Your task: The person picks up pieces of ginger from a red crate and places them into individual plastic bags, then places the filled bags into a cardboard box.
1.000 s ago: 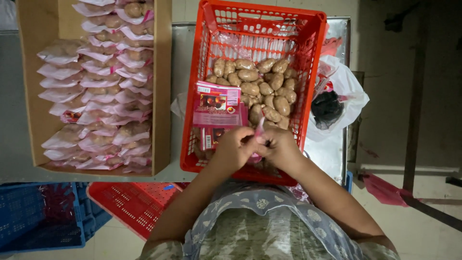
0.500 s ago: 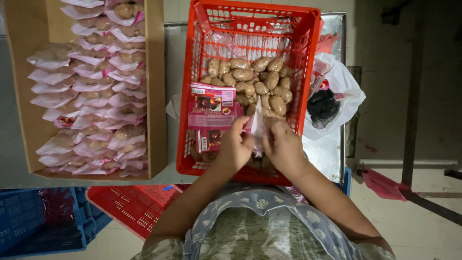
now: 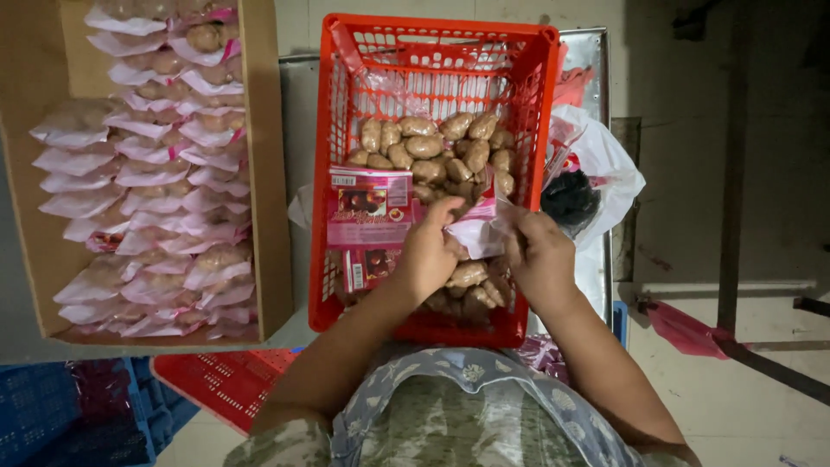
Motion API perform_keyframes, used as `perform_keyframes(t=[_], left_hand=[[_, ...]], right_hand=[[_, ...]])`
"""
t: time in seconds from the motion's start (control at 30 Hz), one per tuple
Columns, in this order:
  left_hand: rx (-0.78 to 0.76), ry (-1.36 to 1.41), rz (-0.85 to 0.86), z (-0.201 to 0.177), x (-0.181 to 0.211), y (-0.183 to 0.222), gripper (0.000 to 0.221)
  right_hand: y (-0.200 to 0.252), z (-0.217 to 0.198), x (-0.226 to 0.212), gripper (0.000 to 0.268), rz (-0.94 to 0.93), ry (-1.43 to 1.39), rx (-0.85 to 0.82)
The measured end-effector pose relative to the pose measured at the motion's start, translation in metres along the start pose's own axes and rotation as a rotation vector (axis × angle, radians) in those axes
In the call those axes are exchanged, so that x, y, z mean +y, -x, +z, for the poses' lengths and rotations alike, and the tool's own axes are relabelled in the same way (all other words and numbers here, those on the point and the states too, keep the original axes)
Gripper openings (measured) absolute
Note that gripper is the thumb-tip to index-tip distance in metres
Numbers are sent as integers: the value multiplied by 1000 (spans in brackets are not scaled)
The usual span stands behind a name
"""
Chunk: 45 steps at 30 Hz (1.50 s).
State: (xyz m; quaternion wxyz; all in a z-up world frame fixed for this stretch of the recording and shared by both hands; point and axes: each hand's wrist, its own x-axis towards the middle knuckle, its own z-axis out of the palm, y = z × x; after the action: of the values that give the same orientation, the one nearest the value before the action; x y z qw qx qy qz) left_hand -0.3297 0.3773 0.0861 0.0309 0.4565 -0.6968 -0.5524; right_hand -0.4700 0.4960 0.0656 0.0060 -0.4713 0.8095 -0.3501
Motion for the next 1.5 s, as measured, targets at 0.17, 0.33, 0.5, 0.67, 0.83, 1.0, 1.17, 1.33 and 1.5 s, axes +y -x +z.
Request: perform_keyframes(t=[0.17,0.33,0.5,0.67,0.83,1.0,1.17,1.33,1.5], left_hand=[[-143,-9,172,-18,25,-14,54],[-21,-173,339,-36,-35,-152,39],[-75,-996,395,-45,-44,-206,30],[-277,-1130,137,-21,-59,-252,37],[-360,-1106,7,-45,-2,-199,43],[-244,-598,-27,-79,19,-171,33],[-95,138,198,-104,10,-165,18],[-68,130,45,-135,149,-57,27],[-31,386,109,-152,174,-26,77]], right_hand=[[-15,-11,-3,8,232,-290,55],[-27,-42,14,9,325,-365,144],[-12,-50,50,12,549,-514,219],[2,-56,54,10,678,-637,267],[10,-57,52,7,688,-608,226],[12,-63,43,12,671,-682,227],[9,-55,38,19,639,-763,182],[3,-58,28,17,551,-777,89],[-2,-61,26,18,506,-763,-9]])
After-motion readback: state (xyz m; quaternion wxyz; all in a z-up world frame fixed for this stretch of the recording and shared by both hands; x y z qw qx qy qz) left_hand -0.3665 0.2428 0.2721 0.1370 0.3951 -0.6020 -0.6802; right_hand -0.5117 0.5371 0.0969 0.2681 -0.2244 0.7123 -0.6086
